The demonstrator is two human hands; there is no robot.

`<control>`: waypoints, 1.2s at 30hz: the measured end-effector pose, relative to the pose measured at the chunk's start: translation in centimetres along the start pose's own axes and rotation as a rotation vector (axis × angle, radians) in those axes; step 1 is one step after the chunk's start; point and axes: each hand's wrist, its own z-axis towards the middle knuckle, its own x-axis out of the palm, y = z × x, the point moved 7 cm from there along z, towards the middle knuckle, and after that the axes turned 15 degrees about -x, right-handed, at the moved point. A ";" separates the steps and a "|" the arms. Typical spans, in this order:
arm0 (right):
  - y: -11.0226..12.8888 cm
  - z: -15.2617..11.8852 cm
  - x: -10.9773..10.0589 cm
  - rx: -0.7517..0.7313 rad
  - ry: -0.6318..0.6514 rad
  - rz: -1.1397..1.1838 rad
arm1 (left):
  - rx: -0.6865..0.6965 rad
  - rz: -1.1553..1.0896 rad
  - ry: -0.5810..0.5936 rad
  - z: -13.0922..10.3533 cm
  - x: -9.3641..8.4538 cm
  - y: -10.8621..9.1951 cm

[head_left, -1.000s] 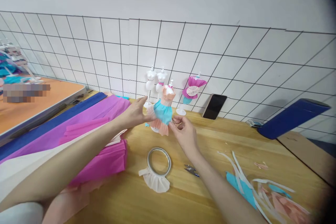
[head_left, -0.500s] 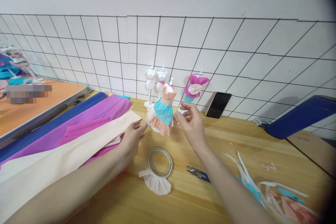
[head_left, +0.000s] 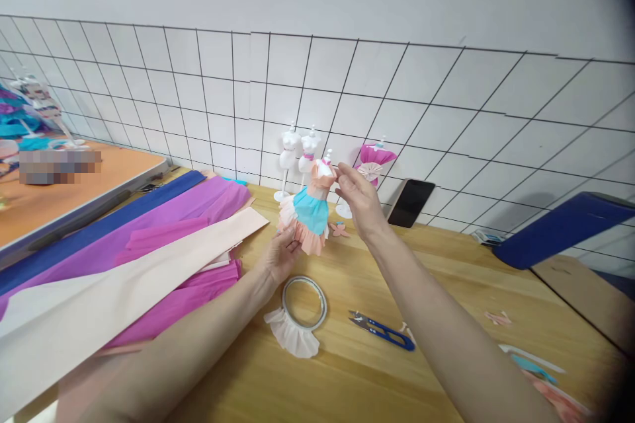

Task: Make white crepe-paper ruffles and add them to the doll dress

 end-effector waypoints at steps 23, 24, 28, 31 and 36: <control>-1.3 -7.1 0.0 -0.020 -0.144 -0.411 | 0.021 -0.016 0.358 1.1 2.0 1.0; -1.8 -7.1 0.1 -0.008 -0.143 -0.418 | 0.026 -0.014 0.372 1.1 2.2 0.9; -3.1 -6.7 0.4 0.005 -0.119 -0.427 | 0.022 0.005 0.421 0.8 2.9 0.8; -3.3 -6.6 0.6 -0.010 -0.103 -0.423 | 0.022 0.006 0.431 0.7 2.9 0.8; -3.5 -6.6 1.0 -0.039 -0.082 -0.412 | 0.017 0.009 0.428 1.2 2.4 1.0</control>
